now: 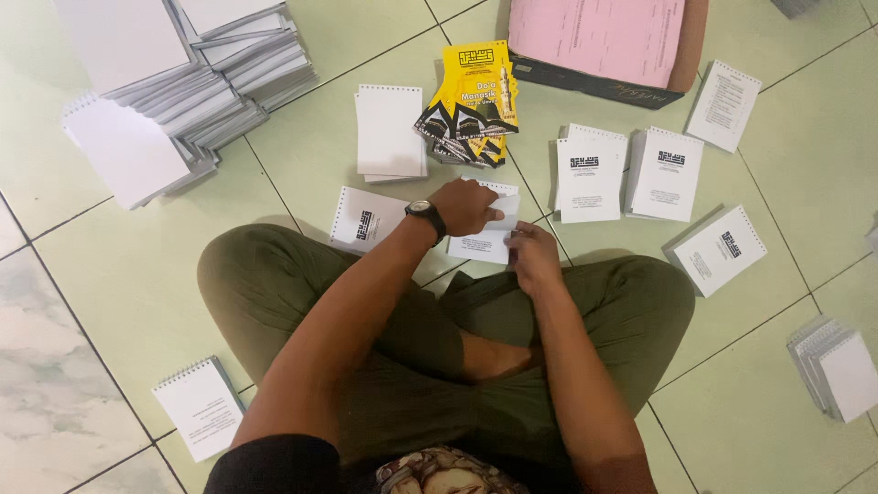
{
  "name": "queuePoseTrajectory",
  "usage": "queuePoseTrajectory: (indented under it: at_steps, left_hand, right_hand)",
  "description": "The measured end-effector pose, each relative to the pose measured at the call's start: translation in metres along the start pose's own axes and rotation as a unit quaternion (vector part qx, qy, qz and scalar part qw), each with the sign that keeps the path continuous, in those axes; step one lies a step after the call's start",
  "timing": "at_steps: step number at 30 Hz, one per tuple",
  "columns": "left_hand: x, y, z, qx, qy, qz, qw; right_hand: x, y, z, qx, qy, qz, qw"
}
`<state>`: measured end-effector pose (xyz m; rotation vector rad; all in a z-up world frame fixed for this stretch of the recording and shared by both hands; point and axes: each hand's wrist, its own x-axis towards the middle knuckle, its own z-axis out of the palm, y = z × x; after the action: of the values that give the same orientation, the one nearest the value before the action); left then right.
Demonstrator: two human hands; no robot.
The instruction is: The person sits on the floor and organizes stacks of spiral-bound notebooks. They pick up notebooks, flip through the pages, and arrange them into neat piles on the tiled floor.
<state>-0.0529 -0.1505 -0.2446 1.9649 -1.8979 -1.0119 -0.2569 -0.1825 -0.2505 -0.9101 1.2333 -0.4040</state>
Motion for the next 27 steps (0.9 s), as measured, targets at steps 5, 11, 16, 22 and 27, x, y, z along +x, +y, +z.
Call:
queuePoseTrajectory:
  at_steps: [5, 11, 16, 22, 27]
  left_hand:
    - [-0.032, 0.029, 0.002, 0.136, -0.013, 0.114, 0.984]
    - [-0.073, 0.055, -0.006, 0.335, 0.207, 0.246, 0.886]
    - [-0.148, 0.078, -0.091, 0.271, 0.376, 0.183, 0.867]
    - [-0.225, 0.081, -0.161, 0.193, 0.499, 0.067, 0.842]
    - [-0.249, 0.081, -0.162, -0.022, 0.477, -0.119, 0.87]
  right_hand:
    - [-0.005, -0.002, 0.003, -0.033, 0.024, -0.022, 0.999]
    - [0.033, 0.035, -0.026, -0.063, 0.013, -0.03, 0.997]
    - [-0.027, -0.022, -0.007, -0.138, -0.096, 0.042, 0.985]
    - [-0.039, 0.0, 0.063, 0.074, -0.14, 0.126, 0.979]
    - [-0.003, 0.053, 0.101, -0.17, -0.329, -0.186, 0.91]
